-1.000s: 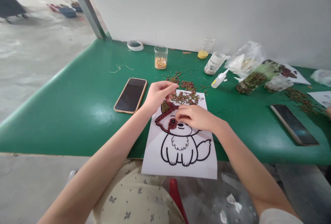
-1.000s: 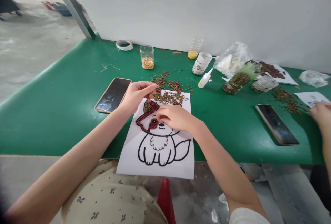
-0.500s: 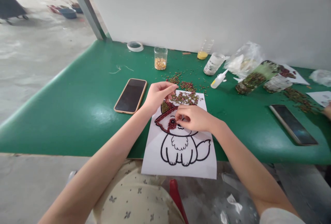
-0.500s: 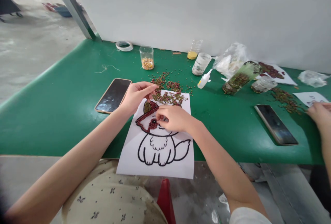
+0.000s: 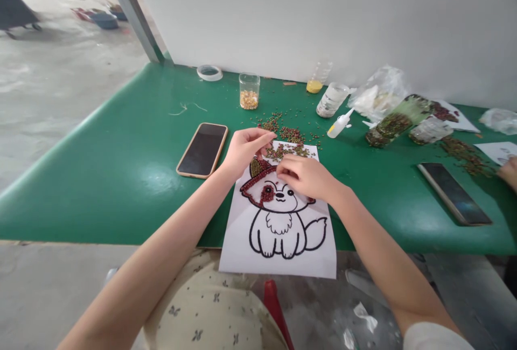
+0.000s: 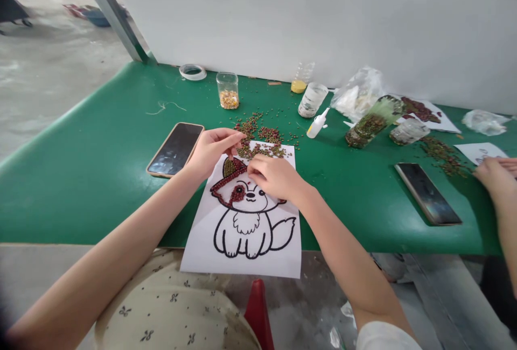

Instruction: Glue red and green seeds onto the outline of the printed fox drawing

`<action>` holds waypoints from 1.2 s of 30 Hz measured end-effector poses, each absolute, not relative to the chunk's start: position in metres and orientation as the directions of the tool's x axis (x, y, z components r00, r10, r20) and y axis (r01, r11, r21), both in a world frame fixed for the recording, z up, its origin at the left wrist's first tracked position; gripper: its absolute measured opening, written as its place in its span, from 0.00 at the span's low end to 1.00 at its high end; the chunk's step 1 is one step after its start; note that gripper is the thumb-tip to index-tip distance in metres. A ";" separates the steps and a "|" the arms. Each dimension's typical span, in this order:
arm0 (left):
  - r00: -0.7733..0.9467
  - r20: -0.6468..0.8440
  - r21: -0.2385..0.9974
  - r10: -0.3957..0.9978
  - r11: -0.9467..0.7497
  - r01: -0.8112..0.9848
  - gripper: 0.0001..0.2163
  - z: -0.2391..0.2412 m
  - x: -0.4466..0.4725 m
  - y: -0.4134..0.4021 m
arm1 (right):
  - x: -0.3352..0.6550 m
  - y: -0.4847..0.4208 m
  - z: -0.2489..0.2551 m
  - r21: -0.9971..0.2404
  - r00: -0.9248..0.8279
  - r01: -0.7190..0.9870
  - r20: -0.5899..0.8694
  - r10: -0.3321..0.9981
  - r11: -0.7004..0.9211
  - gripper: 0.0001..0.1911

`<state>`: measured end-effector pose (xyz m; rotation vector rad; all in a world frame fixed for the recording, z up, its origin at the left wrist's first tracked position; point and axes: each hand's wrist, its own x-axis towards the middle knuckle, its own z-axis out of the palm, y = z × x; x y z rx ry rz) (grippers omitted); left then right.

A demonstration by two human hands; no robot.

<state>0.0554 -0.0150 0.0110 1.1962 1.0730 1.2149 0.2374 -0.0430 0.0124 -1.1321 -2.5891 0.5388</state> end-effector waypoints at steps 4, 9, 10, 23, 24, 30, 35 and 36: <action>0.075 0.026 0.995 0.997 -0.018 -0.098 0.07 0.010 0.055 -0.014 | 0.240 -0.040 0.016 -0.414 -0.483 0.709 0.304 0.821 0.570 0.10; 0.064 0.015 0.995 0.998 -0.009 -0.103 0.08 0.010 0.053 -0.012 | 0.261 -0.029 0.024 -0.345 -0.053 0.836 0.724 0.688 0.427 0.12; 0.062 0.010 0.994 0.998 -0.003 -0.108 0.09 0.010 0.052 -0.012 | 0.270 -0.022 0.022 -0.364 0.043 0.859 0.752 0.658 0.361 0.15; 0.060 0.019 0.991 0.998 -0.011 -0.135 0.08 0.012 0.051 -0.012 | 0.329 0.055 -0.042 -0.679 0.462 0.710 0.249 0.851 -0.187 0.35; 0.060 0.018 0.991 0.998 -0.010 -0.132 0.08 0.013 0.051 -0.013 | 0.326 0.055 -0.042 -0.666 0.464 0.717 0.234 0.854 -0.206 0.32; 0.065 -0.007 0.992 0.998 0.015 -0.127 0.08 0.016 0.053 -0.014 | 0.326 0.058 -0.040 -0.776 0.467 0.621 0.253 0.847 -0.111 0.18; 0.070 -0.010 0.994 0.998 0.018 -0.109 0.09 0.015 0.052 -0.013 | 0.324 0.052 -0.024 -0.988 0.308 0.125 0.127 0.943 0.093 0.19; 0.072 -0.012 0.996 0.997 0.019 -0.092 0.09 0.013 0.052 -0.013 | 0.321 0.048 -0.020 -0.992 0.270 0.066 0.121 0.955 0.107 0.20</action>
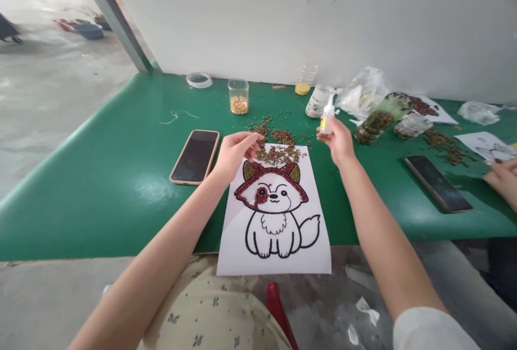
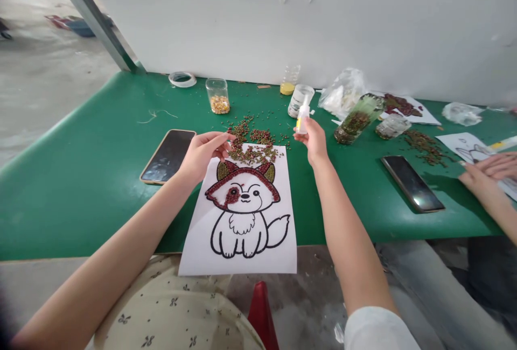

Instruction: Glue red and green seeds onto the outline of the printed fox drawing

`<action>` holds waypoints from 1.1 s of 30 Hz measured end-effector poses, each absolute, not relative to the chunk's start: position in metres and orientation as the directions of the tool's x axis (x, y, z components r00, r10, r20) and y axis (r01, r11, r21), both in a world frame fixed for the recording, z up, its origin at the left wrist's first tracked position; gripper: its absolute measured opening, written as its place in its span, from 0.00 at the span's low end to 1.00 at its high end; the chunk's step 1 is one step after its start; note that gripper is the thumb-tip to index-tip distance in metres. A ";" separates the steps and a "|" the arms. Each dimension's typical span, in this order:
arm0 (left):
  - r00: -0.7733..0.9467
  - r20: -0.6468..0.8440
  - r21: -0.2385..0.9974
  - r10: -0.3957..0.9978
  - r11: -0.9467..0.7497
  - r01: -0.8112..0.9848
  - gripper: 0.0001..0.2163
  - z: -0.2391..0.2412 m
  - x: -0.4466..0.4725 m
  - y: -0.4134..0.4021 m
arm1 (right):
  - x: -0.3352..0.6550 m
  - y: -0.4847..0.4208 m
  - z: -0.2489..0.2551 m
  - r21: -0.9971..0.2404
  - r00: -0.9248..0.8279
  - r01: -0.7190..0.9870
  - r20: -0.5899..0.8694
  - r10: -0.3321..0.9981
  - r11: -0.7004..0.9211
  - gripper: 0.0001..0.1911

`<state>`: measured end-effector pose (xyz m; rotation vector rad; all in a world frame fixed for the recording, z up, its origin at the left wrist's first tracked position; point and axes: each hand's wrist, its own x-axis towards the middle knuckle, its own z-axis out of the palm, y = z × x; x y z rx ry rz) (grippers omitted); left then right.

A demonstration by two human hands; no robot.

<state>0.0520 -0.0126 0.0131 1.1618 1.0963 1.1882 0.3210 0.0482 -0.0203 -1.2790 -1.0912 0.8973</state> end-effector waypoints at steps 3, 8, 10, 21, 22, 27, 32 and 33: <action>0.067 0.050 0.998 0.997 -0.053 0.043 0.12 0.006 0.051 -0.011 | 0.307 0.034 -0.010 -0.977 0.188 0.058 0.215 0.958 0.208 0.23; 0.178 0.528 0.650 0.830 -0.530 0.544 0.26 0.000 0.055 -0.018 | 0.276 0.000 0.004 -0.741 -0.028 0.506 0.497 0.867 0.441 0.17; 0.330 0.572 0.485 0.751 -0.634 0.602 0.27 0.000 0.059 -0.023 | 0.264 -0.012 0.010 -0.591 -0.164 0.600 0.569 0.806 0.540 0.17; 0.334 0.437 0.816 0.835 -0.525 0.242 0.11 0.013 0.069 -0.036 | 0.240 -0.040 0.017 -0.516 -0.326 0.462 0.658 0.679 0.721 0.20; 0.341 0.368 0.886 0.865 -0.438 0.155 0.11 0.016 0.069 -0.037 | 0.240 -0.040 0.017 -0.545 -0.334 0.436 0.642 0.691 0.717 0.24; 0.512 0.122 0.989 0.850 -0.058 -0.139 0.13 0.022 0.063 -0.038 | 0.237 -0.042 0.015 -0.856 -0.485 0.175 0.355 0.799 0.486 0.34; 0.496 0.097 0.991 0.863 -0.035 -0.132 0.15 0.019 0.058 -0.036 | 0.230 -0.044 0.009 -0.972 -0.544 -0.002 0.197 0.816 0.234 0.35; 0.497 0.099 0.991 0.862 -0.039 -0.129 0.15 0.018 0.058 -0.035 | 0.229 -0.044 0.007 -0.978 -0.546 -0.026 0.186 0.817 0.206 0.36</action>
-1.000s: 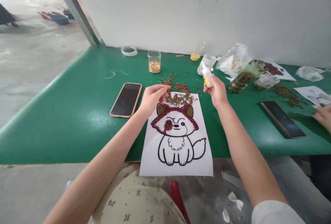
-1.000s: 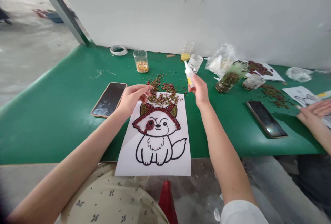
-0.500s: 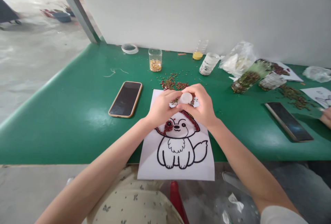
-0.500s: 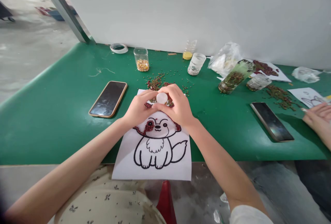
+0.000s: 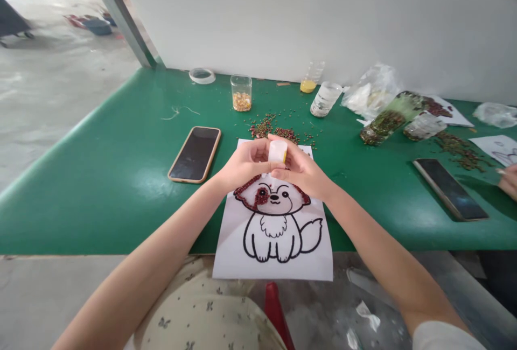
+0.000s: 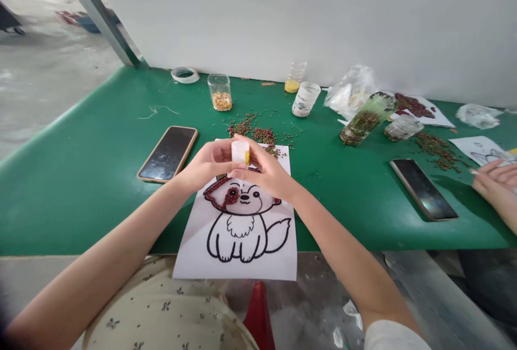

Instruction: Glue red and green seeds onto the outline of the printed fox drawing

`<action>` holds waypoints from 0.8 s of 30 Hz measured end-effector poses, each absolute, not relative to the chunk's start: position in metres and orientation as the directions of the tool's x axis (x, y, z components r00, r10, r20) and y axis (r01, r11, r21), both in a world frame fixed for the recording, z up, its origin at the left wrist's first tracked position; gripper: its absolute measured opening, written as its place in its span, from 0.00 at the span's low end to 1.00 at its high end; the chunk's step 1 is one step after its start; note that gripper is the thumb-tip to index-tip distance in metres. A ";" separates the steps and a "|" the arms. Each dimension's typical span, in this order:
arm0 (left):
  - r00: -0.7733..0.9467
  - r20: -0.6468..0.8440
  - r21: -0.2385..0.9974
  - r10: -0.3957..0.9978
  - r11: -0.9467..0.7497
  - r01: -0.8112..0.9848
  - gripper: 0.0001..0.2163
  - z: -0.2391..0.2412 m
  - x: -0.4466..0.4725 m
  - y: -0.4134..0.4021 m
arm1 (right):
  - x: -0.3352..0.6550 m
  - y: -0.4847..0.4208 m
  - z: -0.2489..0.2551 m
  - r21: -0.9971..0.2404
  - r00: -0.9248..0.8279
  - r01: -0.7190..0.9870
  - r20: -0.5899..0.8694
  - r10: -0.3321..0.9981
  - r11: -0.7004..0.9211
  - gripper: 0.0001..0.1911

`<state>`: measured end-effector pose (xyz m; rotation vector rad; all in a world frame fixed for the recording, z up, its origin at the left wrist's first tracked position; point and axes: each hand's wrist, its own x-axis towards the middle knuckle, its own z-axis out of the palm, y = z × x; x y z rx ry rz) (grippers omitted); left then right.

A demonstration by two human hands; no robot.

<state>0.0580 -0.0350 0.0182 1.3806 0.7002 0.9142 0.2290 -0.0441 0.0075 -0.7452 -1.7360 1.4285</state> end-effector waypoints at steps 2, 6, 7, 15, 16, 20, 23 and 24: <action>0.513 0.107 0.991 0.852 -0.048 -0.126 0.15 0.017 0.058 -0.034 | 0.227 -0.045 0.005 -0.984 -0.561 -0.071 0.172 0.809 0.160 0.35; 0.527 0.118 0.991 0.842 -0.068 -0.115 0.16 0.016 0.057 -0.032 | 0.223 -0.047 0.003 -0.984 -0.552 -0.094 0.175 0.815 0.148 0.31; 0.530 0.119 0.991 0.840 -0.069 -0.113 0.17 0.015 0.057 -0.031 | 0.223 -0.047 0.003 -0.984 -0.540 -0.089 0.178 0.823 0.154 0.30; 0.488 0.081 0.985 0.869 0.003 -0.170 0.17 0.013 0.062 -0.032 | 0.222 -0.043 0.004 -0.987 -0.467 -0.093 0.162 0.869 0.134 0.26; 0.464 0.080 0.978 0.882 0.021 -0.210 0.15 0.013 0.063 -0.032 | 0.223 -0.041 0.004 -0.988 -0.451 -0.096 0.151 0.880 0.121 0.26; 0.369 0.034 0.889 0.929 0.140 -0.436 0.08 0.014 0.065 -0.029 | 0.229 -0.030 0.004 -0.985 -0.350 -0.173 0.068 0.934 0.007 0.25; 0.269 -0.092 0.773 0.959 0.239 -0.588 0.08 0.016 0.060 -0.024 | 0.235 -0.025 0.006 -0.972 -0.255 -0.236 0.057 0.965 -0.005 0.27; 0.226 -0.141 0.734 0.964 0.255 -0.629 0.08 0.016 0.058 -0.021 | 0.236 -0.024 0.007 -0.972 -0.232 -0.236 0.074 0.970 0.018 0.27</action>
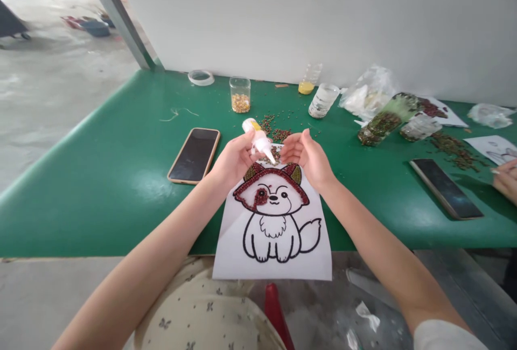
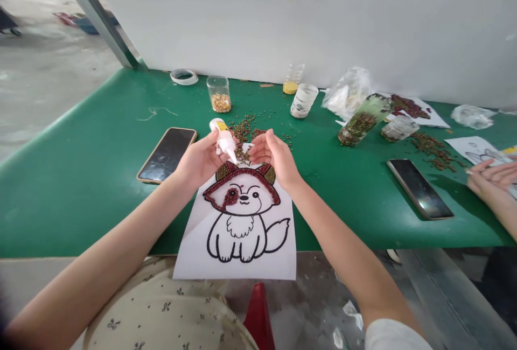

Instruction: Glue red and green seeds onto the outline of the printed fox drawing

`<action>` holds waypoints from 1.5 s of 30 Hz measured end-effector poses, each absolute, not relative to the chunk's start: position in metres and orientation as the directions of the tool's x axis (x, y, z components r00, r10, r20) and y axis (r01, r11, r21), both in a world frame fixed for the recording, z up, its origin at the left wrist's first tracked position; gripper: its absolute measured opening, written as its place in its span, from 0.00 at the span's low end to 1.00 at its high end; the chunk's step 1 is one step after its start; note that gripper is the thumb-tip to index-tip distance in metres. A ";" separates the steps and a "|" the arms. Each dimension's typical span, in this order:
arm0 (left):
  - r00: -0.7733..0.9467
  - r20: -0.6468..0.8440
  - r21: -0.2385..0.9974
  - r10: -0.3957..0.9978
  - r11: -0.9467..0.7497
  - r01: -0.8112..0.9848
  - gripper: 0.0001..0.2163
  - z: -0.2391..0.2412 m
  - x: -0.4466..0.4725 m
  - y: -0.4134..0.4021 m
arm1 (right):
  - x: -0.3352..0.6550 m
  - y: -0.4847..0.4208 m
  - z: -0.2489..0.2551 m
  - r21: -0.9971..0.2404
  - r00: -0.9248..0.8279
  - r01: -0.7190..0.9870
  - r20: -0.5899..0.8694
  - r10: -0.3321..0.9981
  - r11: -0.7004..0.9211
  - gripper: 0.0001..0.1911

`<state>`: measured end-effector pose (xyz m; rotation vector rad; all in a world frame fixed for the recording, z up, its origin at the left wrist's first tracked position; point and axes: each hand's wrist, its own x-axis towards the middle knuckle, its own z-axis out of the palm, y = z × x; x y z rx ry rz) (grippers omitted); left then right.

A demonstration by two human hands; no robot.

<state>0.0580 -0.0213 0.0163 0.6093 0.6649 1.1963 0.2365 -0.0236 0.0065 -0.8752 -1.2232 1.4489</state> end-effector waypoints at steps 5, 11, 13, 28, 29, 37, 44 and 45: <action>0.075 -0.259 0.680 0.963 0.237 -0.694 0.07 0.014 0.052 -0.013 | 0.238 -0.021 0.004 -0.988 -0.202 -0.103 0.133 0.970 0.114 0.26; 0.118 -0.215 0.675 0.969 0.235 -0.700 0.04 0.011 0.051 -0.011 | 0.240 -0.018 -0.002 -0.994 -0.223 -0.017 0.113 0.968 0.112 0.24; 0.144 -0.206 0.671 0.968 0.247 -0.699 0.04 0.011 0.051 -0.011 | 0.241 -0.016 -0.002 -0.994 -0.235 -0.005 0.110 0.966 0.112 0.20; 0.161 -0.165 0.725 0.973 0.231 -0.648 0.04 0.009 0.052 -0.012 | 0.244 -0.028 0.003 -0.580 -0.228 0.589 0.549 0.804 0.563 0.12; 0.166 -0.159 0.727 0.973 0.229 -0.647 0.04 0.009 0.053 -0.012 | 0.244 -0.029 0.003 -0.551 -0.238 0.608 0.561 0.793 0.572 0.12; 0.149 -0.189 0.739 0.971 0.240 -0.629 0.05 0.008 0.054 -0.011 | 0.244 -0.029 0.005 -0.458 -0.280 0.648 0.599 0.750 0.608 0.09; 0.147 -0.191 0.746 0.970 0.241 -0.621 0.05 0.009 0.054 -0.011 | 0.245 -0.029 0.005 -0.470 -0.275 0.649 0.589 0.760 0.599 0.09; 0.145 -0.195 0.745 0.970 0.243 -0.621 0.05 0.009 0.054 -0.011 | 0.245 -0.029 0.005 -0.475 -0.275 0.644 0.589 0.760 0.600 0.08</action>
